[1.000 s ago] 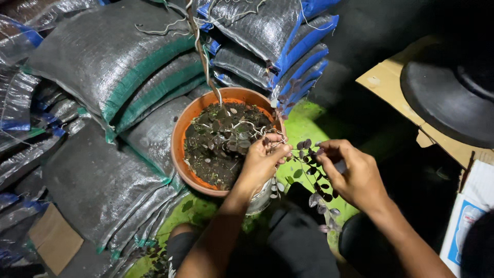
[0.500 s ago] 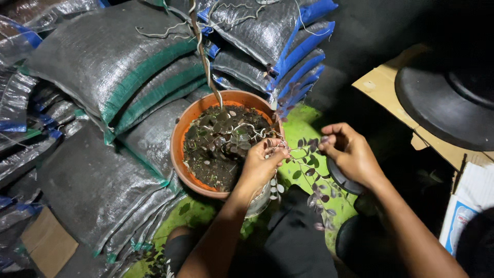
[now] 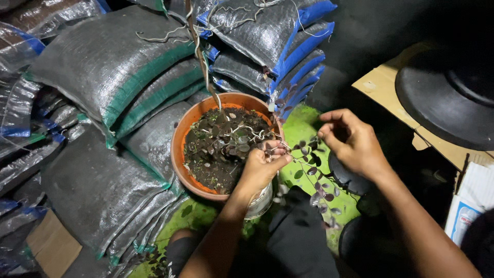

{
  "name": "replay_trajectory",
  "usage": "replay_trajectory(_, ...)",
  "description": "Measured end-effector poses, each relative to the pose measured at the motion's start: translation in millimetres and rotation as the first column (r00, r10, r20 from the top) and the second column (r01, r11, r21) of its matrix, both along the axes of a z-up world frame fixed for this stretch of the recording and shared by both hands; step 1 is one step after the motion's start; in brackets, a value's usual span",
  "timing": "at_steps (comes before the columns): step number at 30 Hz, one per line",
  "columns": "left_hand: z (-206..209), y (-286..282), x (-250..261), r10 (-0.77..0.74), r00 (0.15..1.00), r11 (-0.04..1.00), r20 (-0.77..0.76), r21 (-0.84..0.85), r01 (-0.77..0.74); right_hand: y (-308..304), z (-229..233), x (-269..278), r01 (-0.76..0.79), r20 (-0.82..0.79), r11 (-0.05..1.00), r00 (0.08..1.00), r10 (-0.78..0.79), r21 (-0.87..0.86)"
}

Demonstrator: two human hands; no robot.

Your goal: The person tends to a potted plant by hand, carefully arranging and untangling its vines and leaves. They also pick up a small black tray containing a plant and some tools from the floor.

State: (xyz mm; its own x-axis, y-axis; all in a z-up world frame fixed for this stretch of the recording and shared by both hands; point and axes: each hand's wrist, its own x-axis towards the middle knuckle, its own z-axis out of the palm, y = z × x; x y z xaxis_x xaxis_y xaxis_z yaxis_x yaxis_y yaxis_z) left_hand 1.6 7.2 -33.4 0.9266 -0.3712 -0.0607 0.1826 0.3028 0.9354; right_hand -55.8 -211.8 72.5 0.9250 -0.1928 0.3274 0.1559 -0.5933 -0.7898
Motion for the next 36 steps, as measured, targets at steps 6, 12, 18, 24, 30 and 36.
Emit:
replay_trajectory(6,-14.7,-6.8,4.2,0.019,0.999,1.0,-0.033,-0.002,-0.019,23.6,25.4,-27.8,-0.022,0.079,0.971,0.996,0.042,-0.24)
replay_trajectory(12,25.1,-1.8,-7.6,0.092,0.977,0.995,-0.191,-0.026,-0.098,12.1,-4.5,-33.1,0.001,0.101,0.945,0.994,0.034,-0.326)
replay_trajectory(18,-2.2,-9.5,5.7,0.076,0.977,0.991,-0.198,-0.093,-0.095,4.9,-12.9,-27.6,0.021,0.094,0.96,0.996,0.005,-0.278)
replay_trajectory(24,-11.5,-10.1,11.2,0.064,0.977,0.977,-0.203,-0.185,-0.103,-4.3,-8.3,-8.9,0.014,0.015,0.983,1.0,-0.012,-0.184)
replay_trajectory(30,-10.9,-9.5,11.5,0.042,0.981,0.981,-0.19,-0.179,-0.077,-18.5,-32.2,23.0,-0.058,-0.145,0.995,0.987,0.07,0.085)
replay_trajectory(36,-12.2,-3.4,12.2,-0.022,0.963,0.974,-0.269,-0.222,-0.04,-52.7,-113.2,48.3,-0.304,-0.289,0.857,0.849,0.442,0.416)
